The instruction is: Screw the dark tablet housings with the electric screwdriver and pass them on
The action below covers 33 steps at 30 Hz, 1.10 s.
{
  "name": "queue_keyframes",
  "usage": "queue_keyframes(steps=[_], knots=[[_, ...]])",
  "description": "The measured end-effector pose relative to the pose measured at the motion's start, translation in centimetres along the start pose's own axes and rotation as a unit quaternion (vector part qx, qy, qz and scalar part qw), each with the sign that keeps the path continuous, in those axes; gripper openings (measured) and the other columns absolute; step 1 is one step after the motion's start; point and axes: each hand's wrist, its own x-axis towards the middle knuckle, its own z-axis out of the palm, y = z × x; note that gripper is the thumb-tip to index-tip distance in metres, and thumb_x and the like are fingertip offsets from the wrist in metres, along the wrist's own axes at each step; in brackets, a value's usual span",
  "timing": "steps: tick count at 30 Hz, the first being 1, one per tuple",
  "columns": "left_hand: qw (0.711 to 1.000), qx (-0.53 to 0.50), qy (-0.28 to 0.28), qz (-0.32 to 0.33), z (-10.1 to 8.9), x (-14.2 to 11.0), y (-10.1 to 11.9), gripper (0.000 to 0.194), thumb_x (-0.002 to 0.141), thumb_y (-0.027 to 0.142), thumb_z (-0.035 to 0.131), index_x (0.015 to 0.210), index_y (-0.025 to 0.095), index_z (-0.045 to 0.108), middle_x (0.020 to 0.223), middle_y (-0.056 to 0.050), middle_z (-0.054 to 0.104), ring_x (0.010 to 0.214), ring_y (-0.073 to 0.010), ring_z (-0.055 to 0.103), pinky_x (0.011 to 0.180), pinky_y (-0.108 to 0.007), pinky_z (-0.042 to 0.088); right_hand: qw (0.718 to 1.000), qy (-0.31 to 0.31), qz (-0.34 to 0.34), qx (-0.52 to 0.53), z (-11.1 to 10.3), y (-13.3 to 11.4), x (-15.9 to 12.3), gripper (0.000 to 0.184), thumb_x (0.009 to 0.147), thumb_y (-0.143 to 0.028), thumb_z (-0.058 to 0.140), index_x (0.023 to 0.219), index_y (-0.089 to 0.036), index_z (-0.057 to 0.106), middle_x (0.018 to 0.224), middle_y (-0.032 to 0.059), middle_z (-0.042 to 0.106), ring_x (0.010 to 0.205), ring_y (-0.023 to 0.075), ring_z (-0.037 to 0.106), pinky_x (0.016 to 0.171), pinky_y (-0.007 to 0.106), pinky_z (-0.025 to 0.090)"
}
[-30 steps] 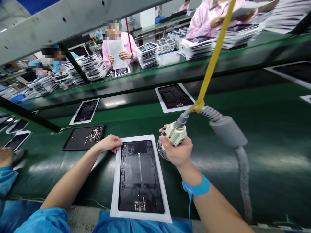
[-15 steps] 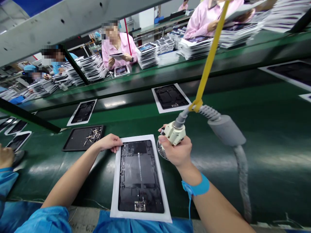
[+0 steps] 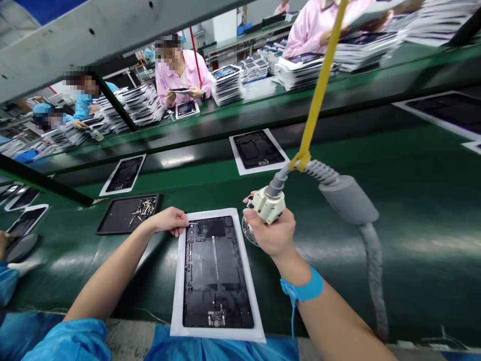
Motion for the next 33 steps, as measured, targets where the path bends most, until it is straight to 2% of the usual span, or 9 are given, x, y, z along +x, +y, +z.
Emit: queue_keyframes(steps=[6,13,16,19,22,24,28,31,33], knots=[[1.000,0.000,-0.013,-0.001,-0.4,0.4,-0.5,0.029,0.076,0.038,0.079,0.068,0.016,0.062,0.055,0.000,0.068,0.048,-0.0121,0.065,0.047,-0.020,0.045,1.000,-0.002,-0.001,-0.002,-0.1,0.4,-0.2,0.024,0.087,-0.040,0.077,0.102,-0.022,0.070,0.077,0.0042,0.071,0.076,0.0257,0.073,0.074,0.044,0.064],[1.000,0.020,0.005,0.009,-0.1,0.2,-0.2,0.034,0.074,0.044,0.081,0.068,0.017,0.060,0.054,0.001,0.065,0.047,-0.0118,0.063,0.047,-0.020,0.044,1.000,0.000,-0.001,0.007,0.0,0.1,0.0,0.022,0.086,-0.039,0.078,0.099,-0.022,0.071,0.075,0.0037,0.071,0.073,0.0246,0.073,0.070,0.041,0.063],[1.000,0.026,-0.015,0.004,-0.2,0.2,0.1,0.034,0.074,0.043,0.081,0.069,0.017,0.060,0.056,0.000,0.067,0.048,-0.0123,0.063,0.048,-0.021,0.045,1.000,0.000,0.003,0.006,0.0,0.2,-0.1,0.025,0.086,-0.040,0.078,0.100,-0.021,0.070,0.076,0.0037,0.072,0.068,0.0230,0.072,0.065,0.039,0.063],[0.999,0.019,-0.025,0.003,-0.4,0.1,0.0,0.031,0.076,0.042,0.079,0.071,0.017,0.062,0.058,-0.001,0.068,0.049,-0.0126,0.064,0.050,-0.022,0.047,1.000,-0.002,-0.003,0.006,0.0,0.3,-0.1,0.024,0.087,-0.038,0.078,0.101,-0.021,0.070,0.080,0.0040,0.073,0.073,0.0230,0.073,0.069,0.040,0.063],[0.999,0.017,-0.006,0.030,-0.4,-0.5,-0.5,0.026,0.082,0.039,0.074,0.077,0.017,0.063,0.061,0.000,0.067,0.055,-0.0134,0.066,0.054,-0.023,0.049,1.000,0.004,-0.014,0.014,0.1,0.4,-0.1,0.022,0.087,-0.036,0.078,0.102,-0.022,0.071,0.081,0.0042,0.073,0.078,0.0251,0.075,0.074,0.042,0.064],[0.995,0.057,0.035,0.072,-0.2,-1.1,-0.8,0.018,0.085,0.034,0.070,0.085,0.017,0.065,0.065,0.001,0.068,0.059,-0.0138,0.066,0.058,-0.023,0.050,1.000,0.004,-0.014,0.017,0.2,0.4,-0.1,0.022,0.086,-0.034,0.079,0.102,-0.022,0.071,0.082,0.0048,0.074,0.080,0.0262,0.075,0.077,0.044,0.064],[0.945,0.253,0.136,0.159,0.6,-2.5,-0.5,0.018,0.087,0.021,0.066,0.104,0.020,0.071,0.083,-0.001,0.074,0.073,-0.0150,0.068,0.069,-0.024,0.050,1.000,0.000,-0.008,0.027,0.3,0.4,-0.1,0.026,0.086,-0.035,0.079,0.105,-0.020,0.071,0.087,0.0072,0.075,0.082,0.0277,0.076,0.077,0.045,0.064],[0.900,0.366,0.165,0.171,1.4,-3.1,0.0,0.018,0.089,0.019,0.066,0.105,0.021,0.074,0.095,-0.004,0.075,0.083,-0.0184,0.070,0.076,-0.027,0.050,1.000,0.001,-0.014,0.027,0.4,0.5,-0.1,0.026,0.086,-0.036,0.080,0.106,-0.021,0.071,0.087,0.0072,0.076,0.084,0.0279,0.076,0.077,0.044,0.064],[0.886,0.399,0.176,0.160,1.9,-3.2,0.3,0.015,0.091,0.020,0.064,0.102,0.021,0.075,0.096,-0.005,0.075,0.085,-0.0198,0.069,0.076,-0.028,0.049,0.999,0.001,-0.022,0.025,0.4,0.6,-0.1,0.026,0.087,-0.036,0.080,0.106,-0.021,0.071,0.087,0.0067,0.076,0.085,0.0277,0.076,0.077,0.043,0.064]])
